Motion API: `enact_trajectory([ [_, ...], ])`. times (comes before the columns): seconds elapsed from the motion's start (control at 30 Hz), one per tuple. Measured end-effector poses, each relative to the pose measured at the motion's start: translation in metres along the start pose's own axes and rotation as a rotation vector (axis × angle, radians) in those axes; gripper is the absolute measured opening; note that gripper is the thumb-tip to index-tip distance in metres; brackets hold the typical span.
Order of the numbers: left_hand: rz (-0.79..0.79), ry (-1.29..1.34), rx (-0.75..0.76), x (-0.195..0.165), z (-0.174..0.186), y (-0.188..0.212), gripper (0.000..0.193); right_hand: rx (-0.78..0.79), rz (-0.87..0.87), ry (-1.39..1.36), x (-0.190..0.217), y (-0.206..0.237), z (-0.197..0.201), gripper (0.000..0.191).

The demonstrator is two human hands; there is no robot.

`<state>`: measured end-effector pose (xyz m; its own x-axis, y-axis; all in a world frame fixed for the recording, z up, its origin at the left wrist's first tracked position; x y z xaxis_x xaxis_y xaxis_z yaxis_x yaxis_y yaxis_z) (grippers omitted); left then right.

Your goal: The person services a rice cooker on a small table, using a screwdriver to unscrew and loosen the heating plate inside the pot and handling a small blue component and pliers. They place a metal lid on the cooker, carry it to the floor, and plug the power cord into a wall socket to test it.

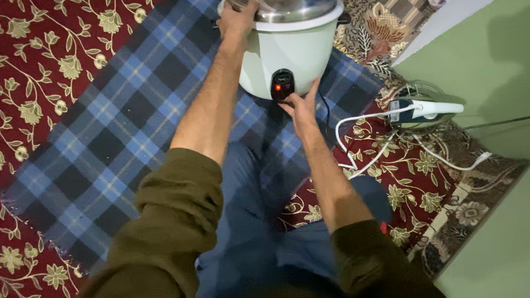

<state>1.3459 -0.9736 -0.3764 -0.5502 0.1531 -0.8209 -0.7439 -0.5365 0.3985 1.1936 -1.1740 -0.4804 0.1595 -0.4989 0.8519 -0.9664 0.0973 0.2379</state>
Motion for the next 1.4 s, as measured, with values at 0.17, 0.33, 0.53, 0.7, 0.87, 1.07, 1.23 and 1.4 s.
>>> enact_trajectory([
  [0.17, -0.031, 0.035, 0.0, 0.002, -0.001, 0.004, 0.081, 0.015, -0.027, -0.007, 0.004, 0.0, 0.005, 0.11],
  [0.33, -0.093, 0.014, -0.008, -0.002, 0.0, 0.008, 0.078, 0.016, -0.006, 0.051, 0.006, 0.003, 0.002, 0.114],
  [0.53, -0.02, 0.023, 0.013, -0.003, 0.001, 0.013, 0.082, 0.022, 0.052, 0.084, 0.005, 0.007, 0.001, 0.122],
  [0.7, -0.088, -0.006, -0.031, -0.007, 0.002, 0.013, 0.08, -0.011, 0.078, 0.142, 0.002, 0.008, 0.001, 0.122],
  [0.87, -0.054, -0.038, -0.022, -0.007, -0.002, 0.011, 0.083, -0.037, 0.082, 0.138, 0.001, 0.008, -0.002, 0.123],
  [1.07, -0.055, -0.039, -0.012, -0.005, -0.002, 0.012, 0.082, -0.07, 0.064, 0.168, 0.001, 0.009, -0.005, 0.124],
  [1.23, -0.036, -0.009, 0.036, -0.003, -0.002, 0.012, 0.081, -0.057, 0.077, 0.171, 0.002, 0.01, -0.006, 0.122],
  [1.4, -0.053, -0.026, 0.025, -0.004, 0.0, 0.013, 0.081, -0.077, 0.032, 0.168, -0.002, 0.01, -0.005, 0.123],
])
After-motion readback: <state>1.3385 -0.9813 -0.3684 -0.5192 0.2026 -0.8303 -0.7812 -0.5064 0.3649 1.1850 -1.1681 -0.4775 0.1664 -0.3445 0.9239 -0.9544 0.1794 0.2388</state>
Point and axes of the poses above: each hand's wrist, its own y-axis away from the middle knuckle, its own z-axis out of the back of the hand, x = y × z, the point moved 4 cm from there along -y, towards the middle knuckle, and after that the axes turned 11 degrees about z, right-handed, at the moved point
